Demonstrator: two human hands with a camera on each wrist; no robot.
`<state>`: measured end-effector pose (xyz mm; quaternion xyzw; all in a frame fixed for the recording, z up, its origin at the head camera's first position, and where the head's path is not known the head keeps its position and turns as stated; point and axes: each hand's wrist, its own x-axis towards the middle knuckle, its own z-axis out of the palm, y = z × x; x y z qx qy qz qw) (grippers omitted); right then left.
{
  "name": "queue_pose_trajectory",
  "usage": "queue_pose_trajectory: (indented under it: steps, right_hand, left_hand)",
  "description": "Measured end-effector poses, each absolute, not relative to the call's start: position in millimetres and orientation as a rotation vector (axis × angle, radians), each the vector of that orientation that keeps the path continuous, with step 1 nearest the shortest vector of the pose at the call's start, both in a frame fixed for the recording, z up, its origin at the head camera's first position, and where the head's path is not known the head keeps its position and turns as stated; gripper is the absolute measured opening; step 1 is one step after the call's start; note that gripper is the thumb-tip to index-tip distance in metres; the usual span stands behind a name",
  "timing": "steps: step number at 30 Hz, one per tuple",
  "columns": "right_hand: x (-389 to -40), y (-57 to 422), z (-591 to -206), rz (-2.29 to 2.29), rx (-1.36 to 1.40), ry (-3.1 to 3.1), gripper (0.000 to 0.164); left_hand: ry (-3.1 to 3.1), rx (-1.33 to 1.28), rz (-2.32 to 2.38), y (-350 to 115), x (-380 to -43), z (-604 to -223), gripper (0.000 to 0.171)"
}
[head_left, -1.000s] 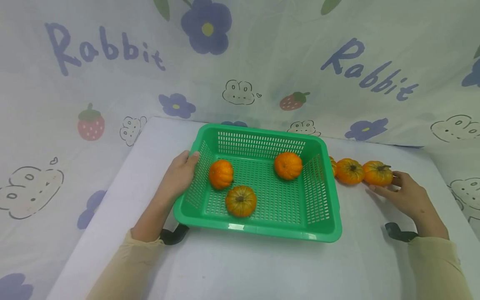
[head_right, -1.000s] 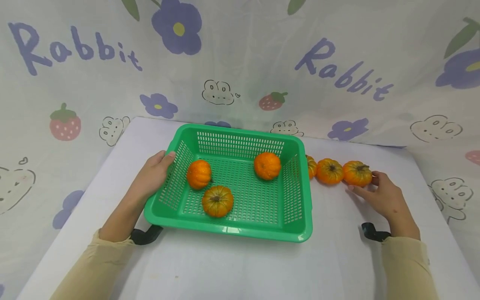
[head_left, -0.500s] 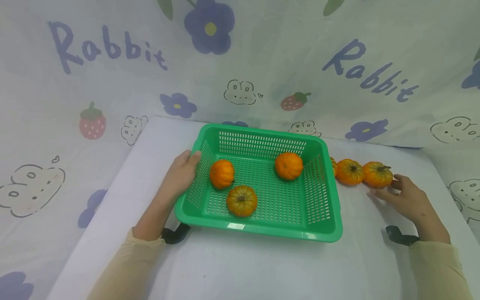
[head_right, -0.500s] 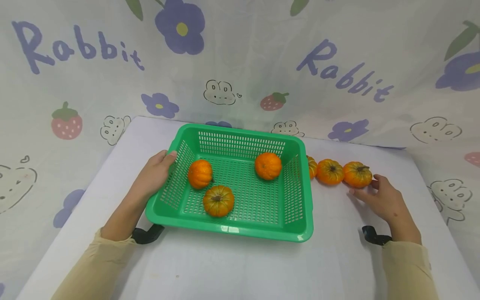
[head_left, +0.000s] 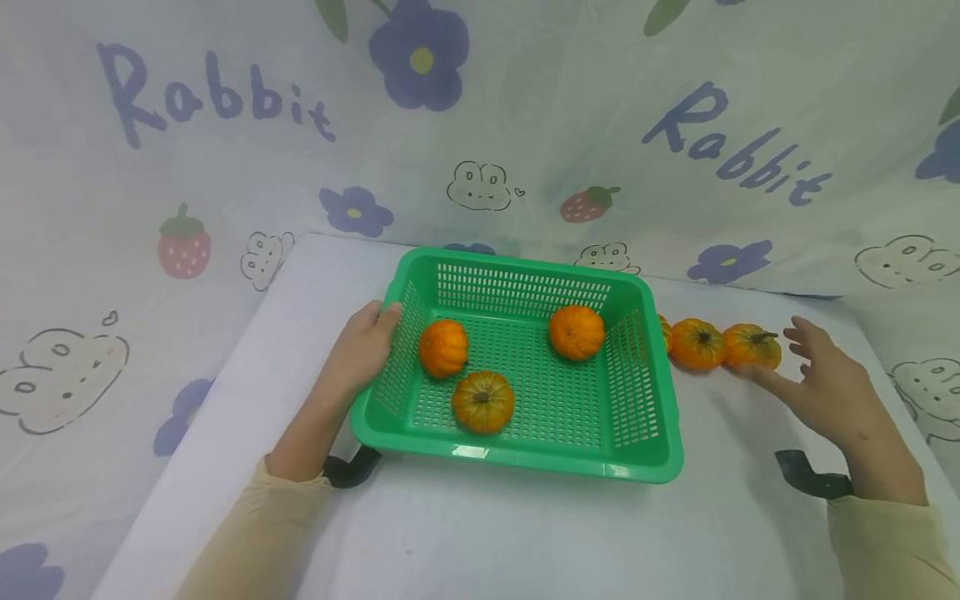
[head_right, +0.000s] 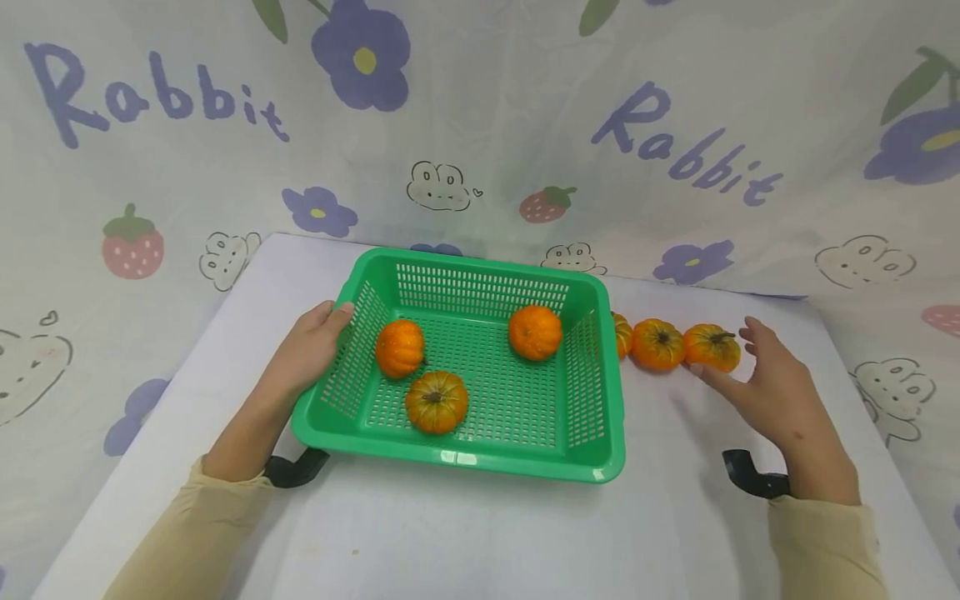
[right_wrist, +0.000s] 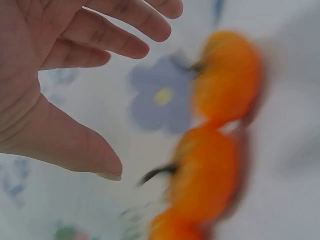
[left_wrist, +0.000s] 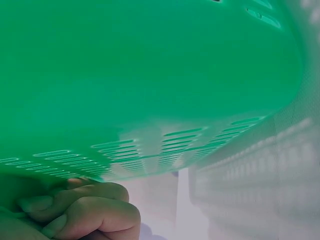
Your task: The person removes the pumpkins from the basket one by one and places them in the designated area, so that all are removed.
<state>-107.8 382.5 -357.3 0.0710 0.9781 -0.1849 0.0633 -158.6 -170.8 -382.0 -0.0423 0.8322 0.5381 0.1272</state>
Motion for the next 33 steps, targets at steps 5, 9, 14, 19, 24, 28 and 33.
queue_pose_trajectory:
  steps: [5, 9, 14, 19, 24, 28, 33]
  right_hand:
    - [-110, 339, -329, -0.594, 0.019, 3.035, 0.102]
    - [-113, 308, -311, -0.629, -0.159, 3.055, 0.097]
    - [-121, 282, -296, -0.621, -0.327, 3.032, 0.096]
    - [-128, 262, -286, -0.608, -0.482, 2.993, 0.094]
    - [-135, 230, -282, -0.567, -0.701, 2.951, 0.086]
    - [-140, 202, -283, -0.455, -0.877, 2.887, 0.087]
    - [-152, 181, -287, -0.362, -0.972, 2.795, 0.084]
  left_hand:
    - [2.421, -0.134, 1.554, -172, -159, -383, 0.058]
    - [2.425, -0.138, 1.548, -172, -159, -383, 0.058]
    - [2.438, -0.143, 1.537, -172, -159, -383, 0.056]
    - [2.426, -0.162, 1.530, -172, -159, -384, 0.056]
    - [2.419, -0.172, 1.540, -172, -160, -385, 0.054]
    - [2.410, -0.177, 1.559, -172, -159, -384, 0.053]
    - [2.403, -0.177, 1.575, -170, -158, -383, 0.053]
